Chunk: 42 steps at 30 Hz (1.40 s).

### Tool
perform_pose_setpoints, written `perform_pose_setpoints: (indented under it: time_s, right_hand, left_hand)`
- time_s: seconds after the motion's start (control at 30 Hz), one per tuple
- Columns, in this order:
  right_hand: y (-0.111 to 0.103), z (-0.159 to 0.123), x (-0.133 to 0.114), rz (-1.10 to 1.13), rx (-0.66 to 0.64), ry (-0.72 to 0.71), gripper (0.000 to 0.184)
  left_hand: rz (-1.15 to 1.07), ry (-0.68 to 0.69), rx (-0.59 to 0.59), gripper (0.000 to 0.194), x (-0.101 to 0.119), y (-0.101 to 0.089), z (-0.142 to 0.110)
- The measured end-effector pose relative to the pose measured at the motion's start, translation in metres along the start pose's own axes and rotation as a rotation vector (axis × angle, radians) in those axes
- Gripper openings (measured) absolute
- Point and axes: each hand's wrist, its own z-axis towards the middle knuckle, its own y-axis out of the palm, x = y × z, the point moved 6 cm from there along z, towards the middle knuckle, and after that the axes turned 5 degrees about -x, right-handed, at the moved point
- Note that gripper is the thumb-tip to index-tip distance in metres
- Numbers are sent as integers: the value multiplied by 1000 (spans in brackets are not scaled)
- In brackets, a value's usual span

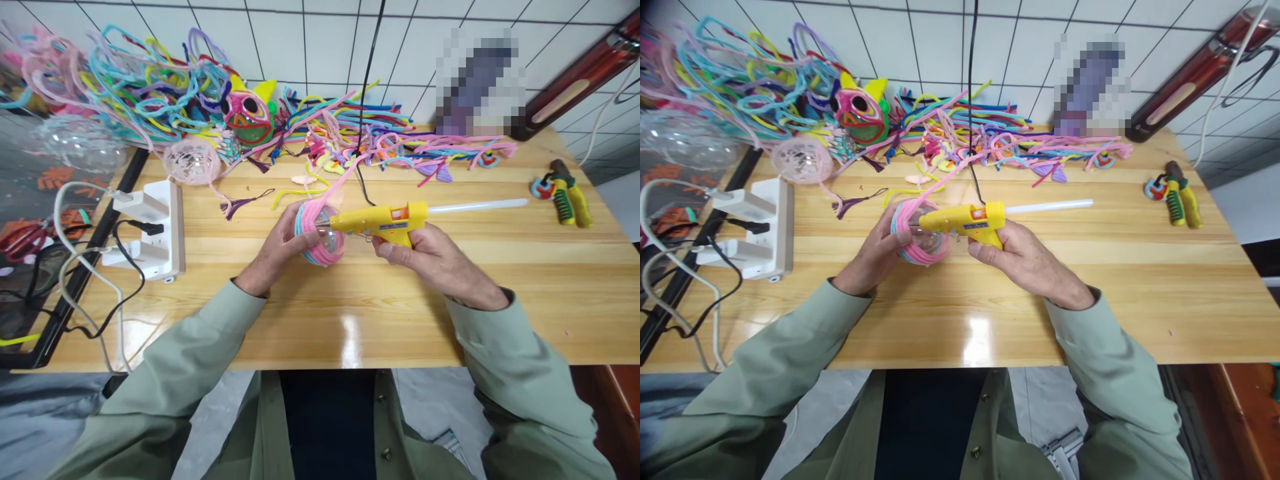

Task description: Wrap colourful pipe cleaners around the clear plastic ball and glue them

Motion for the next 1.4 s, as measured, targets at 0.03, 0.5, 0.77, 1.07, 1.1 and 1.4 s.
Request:
perform_pose_setpoints:
  time_s: [0.03, 0.5, 0.77, 1.07, 1.1, 1.4]
  right_hand:
    - [0, 0, 1, -5, 3, 0, 35]
    - [1, 1, 1, -24, 13, -5, 35]
    - [2, 1, 0, -29, 12, -4, 38]
    - [3, 1, -2, 8, 12, -4, 33]
    - [3, 1, -2, 16, 17, 1, 33]
    - [2, 4, 0, 204, -45, 53, 40]
  left_hand:
    - [-2, -3, -4, 66, 0, 0, 0]
    - [-5, 1, -13, 65, 0, 1, 0]
    - [-6, -4, -15, 66, 0, 2, 0]
    - [0, 5, -18, 64, 0, 2, 1]
    - [-2, 7, -17, 64, 0, 2, 1]
    - [7, 11, 16, 71, 1, 0, 2]
